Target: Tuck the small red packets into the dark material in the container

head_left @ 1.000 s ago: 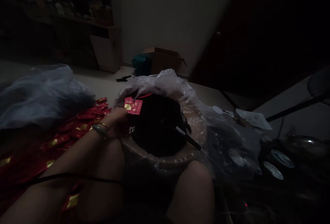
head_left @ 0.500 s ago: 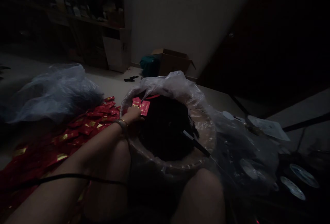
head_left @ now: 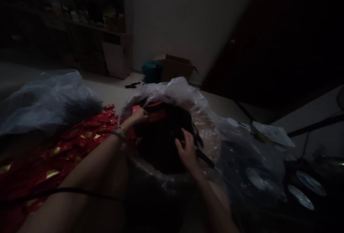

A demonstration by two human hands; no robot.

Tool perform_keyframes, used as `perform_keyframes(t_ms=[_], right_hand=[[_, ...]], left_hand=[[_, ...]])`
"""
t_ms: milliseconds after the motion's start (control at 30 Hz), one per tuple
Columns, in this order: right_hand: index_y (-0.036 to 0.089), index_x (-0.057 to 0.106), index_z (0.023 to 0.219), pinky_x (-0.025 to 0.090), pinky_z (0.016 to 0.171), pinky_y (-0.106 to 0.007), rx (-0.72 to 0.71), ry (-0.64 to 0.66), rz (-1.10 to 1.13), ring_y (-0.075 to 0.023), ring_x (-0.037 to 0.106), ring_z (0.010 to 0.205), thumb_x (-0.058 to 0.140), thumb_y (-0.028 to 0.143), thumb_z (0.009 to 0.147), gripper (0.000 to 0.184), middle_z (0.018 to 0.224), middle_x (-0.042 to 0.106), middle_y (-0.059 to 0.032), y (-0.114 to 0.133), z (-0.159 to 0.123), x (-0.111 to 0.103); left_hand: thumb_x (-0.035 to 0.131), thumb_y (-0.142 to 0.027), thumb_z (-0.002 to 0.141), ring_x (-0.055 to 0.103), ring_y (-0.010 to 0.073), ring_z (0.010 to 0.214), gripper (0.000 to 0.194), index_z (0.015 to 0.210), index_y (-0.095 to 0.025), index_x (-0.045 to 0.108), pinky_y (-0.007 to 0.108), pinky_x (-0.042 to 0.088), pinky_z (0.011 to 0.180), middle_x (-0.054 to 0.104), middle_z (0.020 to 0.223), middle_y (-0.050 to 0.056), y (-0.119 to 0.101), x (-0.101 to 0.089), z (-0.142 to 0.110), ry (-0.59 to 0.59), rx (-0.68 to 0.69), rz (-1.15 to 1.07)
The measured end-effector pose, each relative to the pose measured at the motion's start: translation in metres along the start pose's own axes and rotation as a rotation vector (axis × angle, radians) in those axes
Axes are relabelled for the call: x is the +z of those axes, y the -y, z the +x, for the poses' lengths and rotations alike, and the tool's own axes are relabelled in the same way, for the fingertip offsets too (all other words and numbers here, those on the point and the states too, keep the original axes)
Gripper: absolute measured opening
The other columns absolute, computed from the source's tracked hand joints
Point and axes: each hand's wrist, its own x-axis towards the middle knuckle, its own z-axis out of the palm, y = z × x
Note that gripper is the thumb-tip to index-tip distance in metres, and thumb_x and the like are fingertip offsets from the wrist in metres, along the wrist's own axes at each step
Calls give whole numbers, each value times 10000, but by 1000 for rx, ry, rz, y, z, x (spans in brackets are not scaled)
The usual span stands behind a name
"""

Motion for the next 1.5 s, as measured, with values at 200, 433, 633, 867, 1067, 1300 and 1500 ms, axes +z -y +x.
perform_keyframes(t_ms=[200,433,633,867,1067,1300,1500], right_hand=[[139,497,1316,512,874,-384,33,83,153,-229,599,1034,530,327,809,542,1209,590,-155,-6,66,37],[147,638,1158,502,891,-345,-45,2,218,-208,628,988,532,248,817,371,1080,671,-108,10,43,38],[193,624,1190,476,922,-373,-157,-128,79,-210,600,1030,527,209,851,353,1105,669,-94,4,40,40],[187,680,1005,466,833,-377,-404,-272,-174,-224,527,962,538,250,897,188,994,634,-108,12,40,31],[190,601,716,451,663,-300,-455,-46,-153,-184,505,729,597,199,852,137,658,574,-28,12,47,13],[181,625,808,482,677,-270,-475,180,-36,-164,561,758,536,140,851,107,803,591,-58,16,41,10],[186,664,805,477,654,-242,-515,239,1,-145,560,733,508,156,884,177,769,586,-47,23,34,15]], left_hand=[[565,-276,667,575,146,559,254,836,-131,688,219,416,514,670,679,26,-22,7,-45,149,88,-433],[606,-350,688,572,155,619,290,817,-116,719,218,393,566,683,699,22,-37,36,-53,131,222,-555],[537,-309,774,575,152,644,304,887,-108,734,212,392,583,709,734,19,-48,46,-56,9,253,-423],[526,-265,790,620,167,706,287,938,-131,732,212,430,621,740,825,35,-51,50,-58,-68,250,-460],[512,-401,816,522,122,557,350,762,-116,709,202,362,527,637,596,3,-50,47,-61,31,285,-438],[547,-509,749,469,103,522,431,727,-104,693,194,334,474,572,558,-13,-46,40,-56,128,166,-656],[621,-444,686,476,97,509,336,662,-113,676,188,346,462,578,548,-15,-44,25,-61,163,66,-635]])
